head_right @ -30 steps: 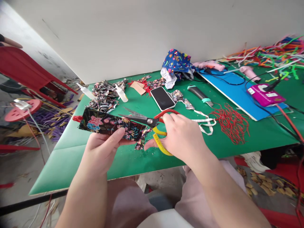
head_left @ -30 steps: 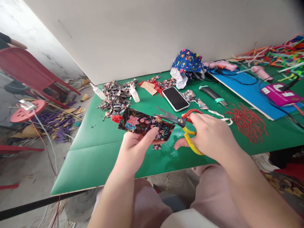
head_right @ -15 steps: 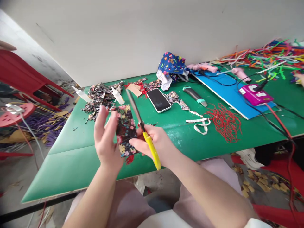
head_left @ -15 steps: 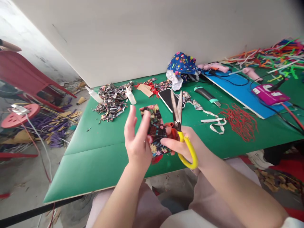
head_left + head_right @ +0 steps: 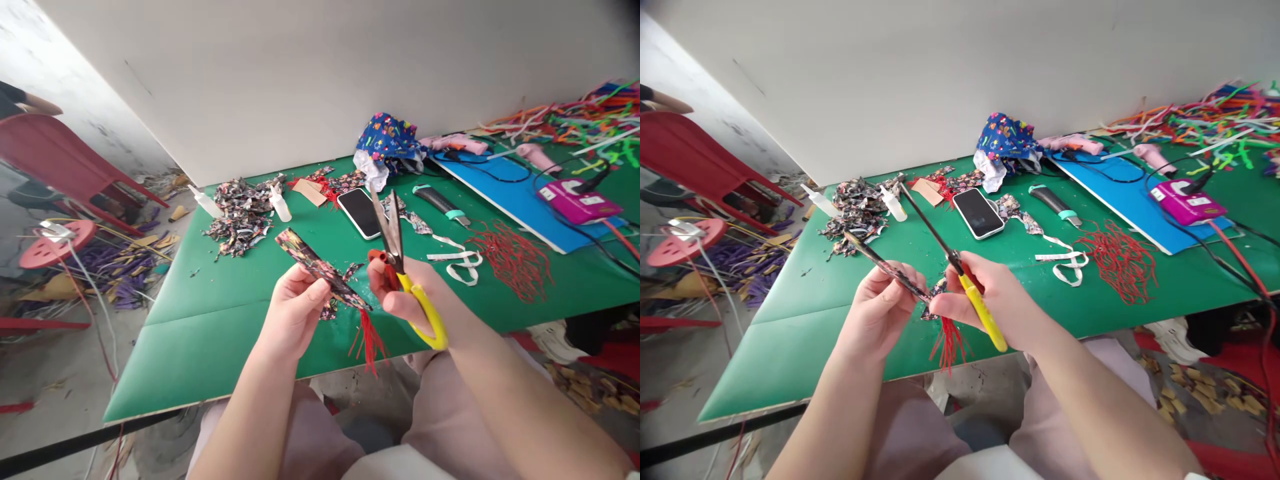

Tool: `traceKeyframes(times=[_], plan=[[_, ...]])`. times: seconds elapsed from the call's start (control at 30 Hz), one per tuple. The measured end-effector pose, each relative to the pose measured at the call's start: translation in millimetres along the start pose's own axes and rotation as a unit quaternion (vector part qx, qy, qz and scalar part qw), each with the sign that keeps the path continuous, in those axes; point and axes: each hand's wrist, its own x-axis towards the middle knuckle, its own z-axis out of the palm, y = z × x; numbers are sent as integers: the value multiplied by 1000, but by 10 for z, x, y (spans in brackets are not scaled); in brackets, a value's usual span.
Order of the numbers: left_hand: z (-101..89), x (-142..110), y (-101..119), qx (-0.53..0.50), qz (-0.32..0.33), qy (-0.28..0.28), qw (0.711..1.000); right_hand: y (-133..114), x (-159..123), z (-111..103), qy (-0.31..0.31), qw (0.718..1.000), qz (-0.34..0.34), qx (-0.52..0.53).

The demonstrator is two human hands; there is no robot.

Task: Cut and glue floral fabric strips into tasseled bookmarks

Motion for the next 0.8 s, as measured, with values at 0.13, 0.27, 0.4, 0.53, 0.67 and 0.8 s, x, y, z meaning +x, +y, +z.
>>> traceKeyframes(times=[0.13, 0.27, 0.4, 0.53, 0.67, 0.8], plan=[[-5, 1, 28, -6, 15, -9, 1000, 26, 13, -60, -11, 1000, 6, 6], [-24, 3, 48, -25, 32, -32, 999, -81, -25, -84, -30, 988, 11, -153], [-51, 3, 117, -45, 50, -30, 997, -159, -102, -144, -3, 951, -4, -308], [-76, -4, 188, -67, 70, -40, 994, -70, -135, -220, 39, 899, -77, -429], [-99, -19, 213, -60, 95, -61, 992, -10, -134, -221, 32, 875, -119, -469], [-107, -36, 208, -35, 106, -71, 991, -28, -135, -159, 26, 873, -145, -465]])
